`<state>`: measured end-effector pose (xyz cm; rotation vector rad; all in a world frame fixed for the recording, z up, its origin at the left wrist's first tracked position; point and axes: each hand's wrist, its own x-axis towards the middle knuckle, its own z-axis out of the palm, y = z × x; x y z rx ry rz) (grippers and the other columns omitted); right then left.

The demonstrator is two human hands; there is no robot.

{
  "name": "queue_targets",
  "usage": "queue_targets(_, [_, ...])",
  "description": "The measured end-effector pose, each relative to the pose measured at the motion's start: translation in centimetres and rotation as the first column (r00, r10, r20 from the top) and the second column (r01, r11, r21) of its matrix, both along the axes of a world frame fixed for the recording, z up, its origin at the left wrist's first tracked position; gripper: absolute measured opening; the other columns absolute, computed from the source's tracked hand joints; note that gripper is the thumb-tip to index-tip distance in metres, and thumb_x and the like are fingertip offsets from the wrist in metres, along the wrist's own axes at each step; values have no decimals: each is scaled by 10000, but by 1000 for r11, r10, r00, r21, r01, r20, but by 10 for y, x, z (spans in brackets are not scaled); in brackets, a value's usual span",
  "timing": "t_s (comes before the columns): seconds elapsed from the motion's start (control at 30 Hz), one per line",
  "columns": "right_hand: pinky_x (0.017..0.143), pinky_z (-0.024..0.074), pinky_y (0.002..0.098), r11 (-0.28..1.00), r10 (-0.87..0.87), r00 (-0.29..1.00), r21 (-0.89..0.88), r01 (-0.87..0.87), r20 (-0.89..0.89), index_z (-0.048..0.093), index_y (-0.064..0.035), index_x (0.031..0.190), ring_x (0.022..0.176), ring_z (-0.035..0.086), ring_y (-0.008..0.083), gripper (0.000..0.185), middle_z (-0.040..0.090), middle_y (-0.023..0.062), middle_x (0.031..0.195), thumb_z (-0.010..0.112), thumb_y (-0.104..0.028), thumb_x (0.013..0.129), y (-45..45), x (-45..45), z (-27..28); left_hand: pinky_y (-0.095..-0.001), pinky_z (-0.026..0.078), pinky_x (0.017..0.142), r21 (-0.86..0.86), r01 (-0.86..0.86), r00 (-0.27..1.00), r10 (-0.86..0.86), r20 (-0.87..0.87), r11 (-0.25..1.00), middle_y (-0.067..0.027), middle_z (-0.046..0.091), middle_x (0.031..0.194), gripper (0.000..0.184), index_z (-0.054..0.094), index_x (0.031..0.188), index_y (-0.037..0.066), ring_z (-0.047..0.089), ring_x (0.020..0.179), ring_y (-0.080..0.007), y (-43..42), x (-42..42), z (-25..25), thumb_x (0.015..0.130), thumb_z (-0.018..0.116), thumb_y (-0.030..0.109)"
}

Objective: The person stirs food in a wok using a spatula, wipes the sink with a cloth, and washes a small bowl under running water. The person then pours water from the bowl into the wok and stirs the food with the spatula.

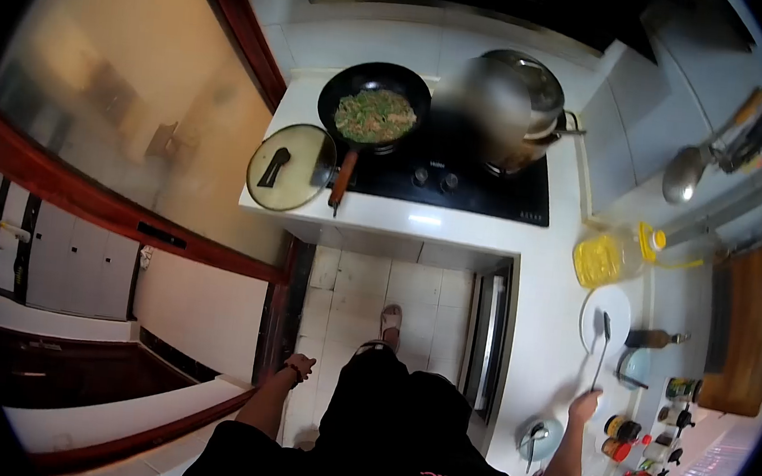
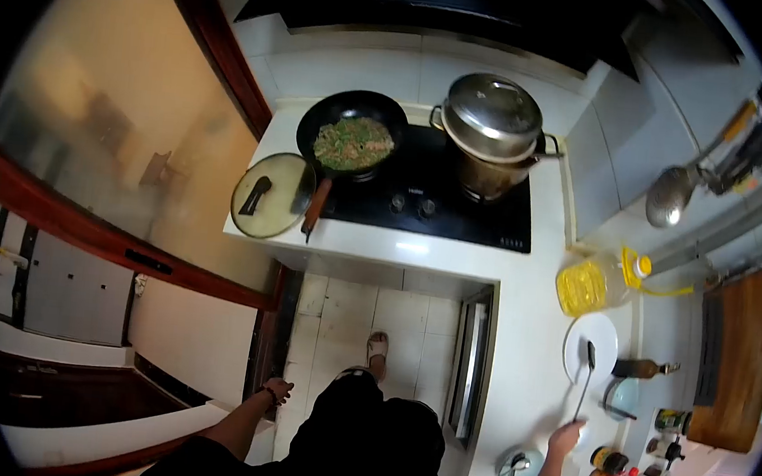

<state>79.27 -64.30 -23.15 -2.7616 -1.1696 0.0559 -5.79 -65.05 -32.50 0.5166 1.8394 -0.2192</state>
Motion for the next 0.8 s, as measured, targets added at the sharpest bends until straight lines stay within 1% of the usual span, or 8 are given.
queue_targets(0.1, [750,495,577,997,-76,997,3,76,11,469,4,1139,890,659,509,207,678,314,932,487,-166,1021,8,-46,63,-406,583,735,139,-71,997,71,6,988,-148,721,1102,447,648,1220,13,691,861,-233,68,-22,15,1005,616,403])
queue_targets(0.17, [692,484,560,992,42,999,121,-40,-16,479,-8,1111,839,665,497,203,677,303,868,497,-196,1036,1,-86,93,-387,578,707,204,-139,990,133,44,969,-133,714,1064,416,647,1166,16,680,823,-214,116,-22,51,1001,626,397])
queue_targets(0.3, [620,477,435,995,88,981,70,-77,-176,542,-31,1290,622,602,340,274,616,168,679,515,-133,1037,48,-215,176,-332,560,630,383,-347,934,278,223,856,-95,691,959,372,637,1102,24,645,708,-164,183,-26,63,994,644,380])
queue_targets(0.37, [608,466,415,957,289,908,124,-263,-304,573,-60,1376,605,560,317,367,598,171,695,532,-80,1013,105,-262,205,-315,548,596,410,-389,917,304,259,825,-90,701,920,381,641,1129,28,646,679,-157,204,-23,67,981,654,379])
queue_targets(0.43, [613,465,411,661,710,701,412,-628,-70,627,-93,1363,615,543,310,385,573,178,720,556,-49,987,178,-291,207,-298,536,563,450,-430,899,326,293,782,-85,710,881,393,645,1155,32,647,649,-150,224,-23,71,968,664,377])
queue_targets(0.5, [640,484,418,689,724,656,248,-680,-214,648,-120,1355,672,578,322,404,579,183,782,570,-35,967,255,-329,245,-295,532,555,492,-445,887,291,359,749,-85,711,888,380,647,1155,36,641,641,-148,234,-27,76,968,661,367])
queue_targets(0.63, [671,502,465,463,884,456,316,-828,-101,659,-143,1343,730,633,369,415,579,177,832,582,-38,949,391,-411,297,-287,532,555,530,-488,872,363,328,694,-77,703,893,371,644,1166,60,625,625,-136,235,-46,92,981,651,382])
queue_targets(0.8, [697,549,475,276,959,277,23,-961,60,687,-193,1306,789,672,384,437,628,170,922,596,-70,897,516,-515,297,-283,521,530,509,-623,782,492,383,594,-66,696,887,319,646,1117,76,618,611,-131,213,-78,85,1004,635,374])
